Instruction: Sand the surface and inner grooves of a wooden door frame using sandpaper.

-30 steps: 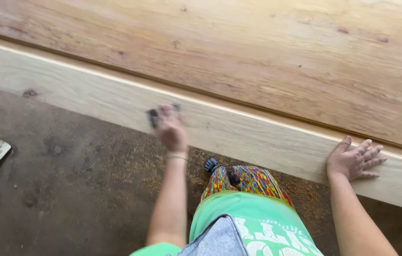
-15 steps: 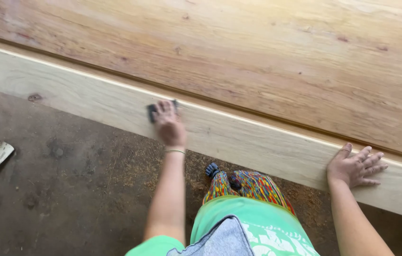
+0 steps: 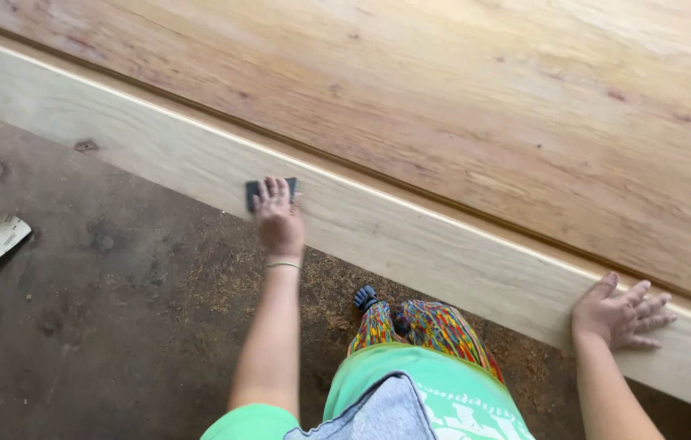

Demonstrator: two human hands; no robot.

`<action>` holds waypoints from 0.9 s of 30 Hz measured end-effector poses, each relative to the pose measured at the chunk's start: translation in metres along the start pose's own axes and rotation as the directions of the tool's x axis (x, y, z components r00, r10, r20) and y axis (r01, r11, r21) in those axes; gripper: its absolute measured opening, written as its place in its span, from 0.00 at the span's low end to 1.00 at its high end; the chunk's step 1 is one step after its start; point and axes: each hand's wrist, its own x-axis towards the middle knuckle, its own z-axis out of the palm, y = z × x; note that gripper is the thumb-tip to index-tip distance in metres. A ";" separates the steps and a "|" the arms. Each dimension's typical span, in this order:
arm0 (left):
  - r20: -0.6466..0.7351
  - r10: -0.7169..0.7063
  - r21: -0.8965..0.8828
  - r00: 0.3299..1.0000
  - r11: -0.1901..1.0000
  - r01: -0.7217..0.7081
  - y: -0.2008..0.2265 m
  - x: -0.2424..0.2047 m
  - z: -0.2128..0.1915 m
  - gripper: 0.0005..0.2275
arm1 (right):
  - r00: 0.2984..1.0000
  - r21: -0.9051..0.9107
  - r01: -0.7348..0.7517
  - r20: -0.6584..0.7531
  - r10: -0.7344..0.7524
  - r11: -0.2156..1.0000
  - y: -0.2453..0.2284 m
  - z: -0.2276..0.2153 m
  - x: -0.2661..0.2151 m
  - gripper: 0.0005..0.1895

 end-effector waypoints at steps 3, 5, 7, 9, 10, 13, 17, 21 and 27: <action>0.090 -0.170 -0.398 0.981 0.897 0.192 0.077 -0.021 -0.039 0.15 | 1.000 0.007 -0.003 -0.005 0.003 1.000 0.000 0.002 0.002 0.55; 0.268 -0.195 -0.677 0.944 0.659 0.328 0.113 -0.063 -0.042 0.15 | 1.000 0.008 -0.002 0.004 0.002 1.000 0.007 0.003 0.003 0.55; 0.097 0.329 -0.270 0.939 0.917 -0.293 0.122 -0.117 -0.009 0.20 | 1.000 0.044 -0.012 0.022 0.011 0.999 0.010 0.008 0.008 0.56; 0.072 0.412 -0.277 0.908 0.883 -0.379 0.101 -0.113 -0.009 0.15 | 1.000 0.038 0.010 0.018 -0.011 0.999 0.014 0.009 0.010 0.57; 0.056 0.504 -0.293 0.862 0.833 -0.469 0.091 -0.113 -0.010 0.11 | 1.000 0.026 0.014 0.011 -0.014 1.000 0.018 0.009 0.010 0.58; -0.008 0.252 -0.151 0.968 0.956 -0.251 0.018 -0.071 -0.008 0.15 | 0.993 0.054 0.005 0.121 -0.012 0.999 -0.003 -0.015 -0.007 0.52; 0.087 0.100 -0.073 0.991 0.993 -0.094 -0.036 -0.029 -0.021 0.26 | 0.987 0.037 0.020 0.158 -0.025 0.999 -0.001 -0.016 -0.006 0.51; 0.061 -0.019 -0.074 0.998 0.997 0.024 -0.028 -0.027 -0.005 0.22 | 0.966 -0.047 0.228 0.140 -0.219 0.973 -0.010 -0.012 0.000 0.51; 0.052 -0.036 -0.021 0.998 0.999 0.038 0.022 -0.063 -0.013 0.25 | 0.903 -0.090 0.424 -0.033 -0.428 0.901 0.018 0.008 0.006 0.40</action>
